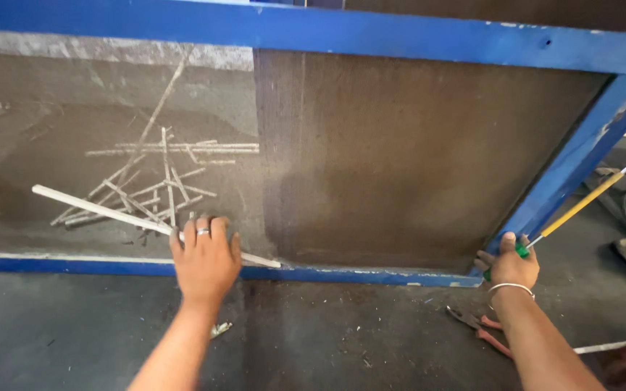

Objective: The person kneels on the floor beside a blue-framed mesh window panel and uses a screwdriver to pry the old white beading strips out of the frame groove. They pull the loosened strips free by hand and use pliers to cut and grip sections, working along the bottom and side edges of the frame.

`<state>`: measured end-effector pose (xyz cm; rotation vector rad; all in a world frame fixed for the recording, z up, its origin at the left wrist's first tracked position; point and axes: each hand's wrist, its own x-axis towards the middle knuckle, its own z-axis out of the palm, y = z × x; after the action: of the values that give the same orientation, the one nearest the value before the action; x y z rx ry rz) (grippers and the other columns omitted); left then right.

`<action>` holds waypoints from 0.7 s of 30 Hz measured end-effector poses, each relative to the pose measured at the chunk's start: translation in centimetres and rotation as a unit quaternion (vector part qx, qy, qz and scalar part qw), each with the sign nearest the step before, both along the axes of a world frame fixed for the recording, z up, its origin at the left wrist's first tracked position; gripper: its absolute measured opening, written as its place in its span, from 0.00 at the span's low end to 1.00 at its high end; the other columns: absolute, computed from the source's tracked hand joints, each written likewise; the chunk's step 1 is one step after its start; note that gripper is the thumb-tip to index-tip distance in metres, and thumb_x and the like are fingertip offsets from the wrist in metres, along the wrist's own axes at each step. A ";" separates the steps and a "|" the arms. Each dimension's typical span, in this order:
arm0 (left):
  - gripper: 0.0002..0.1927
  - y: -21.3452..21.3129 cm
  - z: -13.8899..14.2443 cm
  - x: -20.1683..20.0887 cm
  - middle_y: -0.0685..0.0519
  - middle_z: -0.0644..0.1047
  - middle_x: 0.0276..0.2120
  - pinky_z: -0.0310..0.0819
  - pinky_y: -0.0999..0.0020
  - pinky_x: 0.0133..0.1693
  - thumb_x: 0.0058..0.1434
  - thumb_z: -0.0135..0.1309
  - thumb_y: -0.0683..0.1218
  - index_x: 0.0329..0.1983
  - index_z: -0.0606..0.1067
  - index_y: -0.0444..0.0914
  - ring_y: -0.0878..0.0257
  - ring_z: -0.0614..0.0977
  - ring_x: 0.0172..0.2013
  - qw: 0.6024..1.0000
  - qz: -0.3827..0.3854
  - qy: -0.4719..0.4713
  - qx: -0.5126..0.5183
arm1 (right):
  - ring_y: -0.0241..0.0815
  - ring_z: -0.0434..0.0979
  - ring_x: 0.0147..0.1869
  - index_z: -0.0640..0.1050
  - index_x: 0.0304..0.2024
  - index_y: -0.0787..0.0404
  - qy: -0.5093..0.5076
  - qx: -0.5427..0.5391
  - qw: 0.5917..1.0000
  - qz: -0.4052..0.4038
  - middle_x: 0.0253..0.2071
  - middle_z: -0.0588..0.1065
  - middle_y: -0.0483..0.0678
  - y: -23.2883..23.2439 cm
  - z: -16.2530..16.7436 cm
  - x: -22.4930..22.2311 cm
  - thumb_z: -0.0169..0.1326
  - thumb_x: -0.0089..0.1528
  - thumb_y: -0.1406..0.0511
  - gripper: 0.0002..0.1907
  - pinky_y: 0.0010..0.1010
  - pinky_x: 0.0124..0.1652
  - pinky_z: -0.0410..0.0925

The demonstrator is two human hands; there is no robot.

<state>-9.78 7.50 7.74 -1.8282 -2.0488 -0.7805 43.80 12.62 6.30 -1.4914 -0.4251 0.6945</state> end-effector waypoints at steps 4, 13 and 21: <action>0.23 -1.2 -0.6 -3.5 0.48 0.76 0.52 0.57 0.46 0.65 0.58 0.55 0.58 0.52 0.74 0.43 0.49 0.72 0.58 0.987 -0.051 0.088 -0.122 | 0.57 0.83 0.41 0.61 0.74 0.54 -0.015 0.004 1.000 0.007 0.59 0.73 0.58 0.0 -0.1 -0.3 0.52 0.71 0.59 0.31 0.42 0.35 0.77; 0.15 -0.4 -3.6 -4.7 0.52 0.80 0.43 0.76 0.55 0.50 0.67 0.49 0.55 0.51 0.72 0.45 0.52 0.80 0.50 0.957 -0.031 0.168 -0.236 | 0.56 0.83 0.40 0.60 0.73 0.53 -0.001 -0.011 1.000 0.010 0.61 0.72 0.55 -0.1 0.1 -0.2 0.53 0.69 0.60 0.31 0.40 0.35 0.78; 0.21 -2.1 -4.5 -3.8 0.49 0.78 0.44 0.79 0.57 0.43 0.67 0.47 0.58 0.57 0.69 0.42 0.54 0.82 0.48 0.947 -0.011 0.117 -0.299 | 0.56 0.82 0.38 0.63 0.73 0.56 -0.046 -0.049 0.998 0.013 0.57 0.76 0.57 0.1 0.4 -0.4 0.54 0.70 0.58 0.30 0.40 0.34 0.75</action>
<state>-13.53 5.42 3.19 -2.1087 -2.2557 0.0901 43.44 12.70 6.68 -1.6170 -0.4862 0.6772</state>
